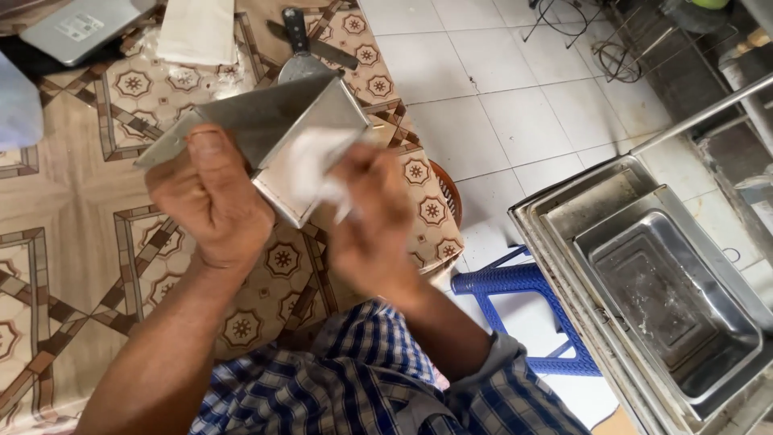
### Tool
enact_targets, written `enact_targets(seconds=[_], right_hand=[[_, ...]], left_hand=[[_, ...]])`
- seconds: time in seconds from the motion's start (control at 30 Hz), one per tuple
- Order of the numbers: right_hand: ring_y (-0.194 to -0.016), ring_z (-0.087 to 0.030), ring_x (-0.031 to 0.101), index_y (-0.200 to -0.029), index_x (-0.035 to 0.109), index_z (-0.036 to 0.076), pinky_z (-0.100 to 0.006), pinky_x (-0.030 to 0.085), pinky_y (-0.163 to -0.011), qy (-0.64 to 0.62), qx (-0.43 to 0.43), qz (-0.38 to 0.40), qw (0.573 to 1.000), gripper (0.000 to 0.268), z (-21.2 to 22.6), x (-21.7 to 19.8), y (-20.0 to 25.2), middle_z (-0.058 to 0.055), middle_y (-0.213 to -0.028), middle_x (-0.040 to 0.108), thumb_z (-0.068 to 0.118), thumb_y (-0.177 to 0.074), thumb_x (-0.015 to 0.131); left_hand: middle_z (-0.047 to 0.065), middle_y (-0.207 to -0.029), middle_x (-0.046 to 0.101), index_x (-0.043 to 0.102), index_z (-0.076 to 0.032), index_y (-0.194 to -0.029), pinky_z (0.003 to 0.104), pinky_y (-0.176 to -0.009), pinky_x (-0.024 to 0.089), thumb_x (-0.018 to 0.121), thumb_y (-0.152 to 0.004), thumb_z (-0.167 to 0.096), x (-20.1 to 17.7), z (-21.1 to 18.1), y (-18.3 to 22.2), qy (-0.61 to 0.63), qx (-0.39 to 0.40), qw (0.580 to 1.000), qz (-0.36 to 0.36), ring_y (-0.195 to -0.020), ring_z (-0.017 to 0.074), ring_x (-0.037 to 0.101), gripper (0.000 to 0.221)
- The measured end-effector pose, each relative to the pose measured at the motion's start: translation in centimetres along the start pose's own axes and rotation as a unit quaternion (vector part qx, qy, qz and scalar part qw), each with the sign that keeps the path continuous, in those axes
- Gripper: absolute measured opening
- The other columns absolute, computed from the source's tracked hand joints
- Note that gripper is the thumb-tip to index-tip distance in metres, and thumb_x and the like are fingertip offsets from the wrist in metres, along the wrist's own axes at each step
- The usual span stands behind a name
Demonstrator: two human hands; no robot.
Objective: The person is cleaning residue from metal bread molds with a scraper and then wiping or greasing them with a cloth.
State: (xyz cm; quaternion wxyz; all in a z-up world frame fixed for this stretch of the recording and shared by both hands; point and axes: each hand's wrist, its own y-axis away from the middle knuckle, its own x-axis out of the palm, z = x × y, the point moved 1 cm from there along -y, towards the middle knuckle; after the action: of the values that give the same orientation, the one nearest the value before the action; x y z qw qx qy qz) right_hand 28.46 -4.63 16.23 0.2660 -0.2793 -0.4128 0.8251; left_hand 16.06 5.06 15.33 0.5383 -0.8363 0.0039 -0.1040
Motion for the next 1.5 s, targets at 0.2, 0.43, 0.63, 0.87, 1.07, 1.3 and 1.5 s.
enact_targets(seconds=[0.2, 0.43, 0.63, 0.87, 1.07, 1.3, 1.5], right_hand=[[-0.098, -0.024, 0.065, -0.107, 0.064, 0.003, -0.034, 0.059, -0.087, -0.202, -0.021, 0.106, 0.973, 0.012, 1.1, -1.9, 0.9, -0.010, -0.112, 0.064, 0.005, -0.095, 0.067], [-0.091, -0.020, 0.065, -0.105, 0.070, 0.002, -0.029, 0.051, -0.082, -0.324, 0.112, -0.069, 0.937, 0.012, -0.4, -5.4, -1.5, -0.011, -0.104, 0.070, 0.005, -0.094, 0.071], [-0.091, -0.020, 0.060, -0.106, 0.068, 0.004, -0.030, 0.050, -0.080, -0.174, 0.016, -0.080, 0.981, 0.012, 0.7, -4.6, -2.4, -0.010, -0.101, 0.064, 0.000, -0.094, 0.068], [-0.102, -0.030, 0.058, -0.114, 0.064, -0.008, -0.036, 0.057, -0.085, 0.064, -0.075, -0.046, 0.994, 0.026, 1.7, -1.9, -2.9, -0.015, -0.109, 0.055, -0.015, -0.089, 0.066], [-0.103, -0.027, 0.059, -0.131, 0.057, -0.003, -0.030, 0.060, -0.073, -0.052, -0.099, -0.039, 0.993, 0.041, 3.0, 1.2, -0.5, -0.016, -0.121, 0.053, -0.016, -0.093, 0.052], [-0.105, -0.032, 0.061, -0.132, 0.053, -0.003, -0.037, 0.064, -0.081, -0.097, -0.149, 0.045, 0.983, 0.034, 2.8, 0.8, -1.6, -0.019, -0.123, 0.051, -0.013, -0.100, 0.050], [-0.109, -0.024, 0.060, -0.123, 0.063, 0.005, -0.033, 0.056, -0.090, -0.062, -0.068, 0.013, 0.996, 0.036, 1.2, 0.0, -2.0, -0.007, -0.117, 0.059, -0.011, -0.091, 0.067]], left_hand=[[0.005, -0.052, 0.031, 0.036, -0.007, -0.067, 0.039, -0.046, 0.019, 0.037, -0.118, -0.026, -1.7, 0.4, -0.4, -0.017, -0.023, 0.999, -0.024, -0.044, 0.0183, 0.026, 0.055], [0.008, -0.055, 0.042, 0.042, -0.007, -0.065, 0.036, -0.049, 0.032, 0.045, -0.116, -0.042, -1.8, -1.2, -1.0, -0.015, -0.073, 0.990, -0.120, -0.047, 0.0192, 0.045, 0.061], [0.006, -0.055, 0.040, 0.045, -0.009, -0.066, 0.035, -0.047, 0.038, 0.045, -0.116, -0.037, -2.0, 0.2, 0.4, -0.002, -0.049, 0.992, -0.114, -0.046, 0.0179, 0.043, 0.057], [0.007, -0.054, 0.038, 0.035, -0.008, -0.064, 0.034, -0.045, 0.032, 0.036, -0.117, -0.028, -0.8, -2.0, 0.0, -0.032, -0.072, 0.995, -0.054, -0.045, 0.0173, 0.040, 0.057], [0.007, -0.055, 0.040, 0.041, -0.007, -0.069, 0.036, -0.045, 0.030, 0.033, -0.118, -0.030, -0.3, -1.2, -0.1, 0.027, -0.040, 0.999, -0.011, -0.045, 0.0186, 0.041, 0.054], [0.005, -0.053, 0.035, 0.041, -0.007, -0.073, 0.037, -0.045, 0.024, 0.040, -0.117, -0.032, -0.5, -1.1, -0.5, -0.035, -0.029, 0.998, -0.036, -0.044, 0.0181, 0.037, 0.050], [0.009, -0.060, 0.043, 0.048, -0.001, -0.073, 0.038, -0.051, 0.036, 0.034, -0.118, -0.028, -0.3, -1.8, -0.8, 0.005, -0.044, 0.999, -0.008, -0.052, 0.0220, 0.047, 0.054]])
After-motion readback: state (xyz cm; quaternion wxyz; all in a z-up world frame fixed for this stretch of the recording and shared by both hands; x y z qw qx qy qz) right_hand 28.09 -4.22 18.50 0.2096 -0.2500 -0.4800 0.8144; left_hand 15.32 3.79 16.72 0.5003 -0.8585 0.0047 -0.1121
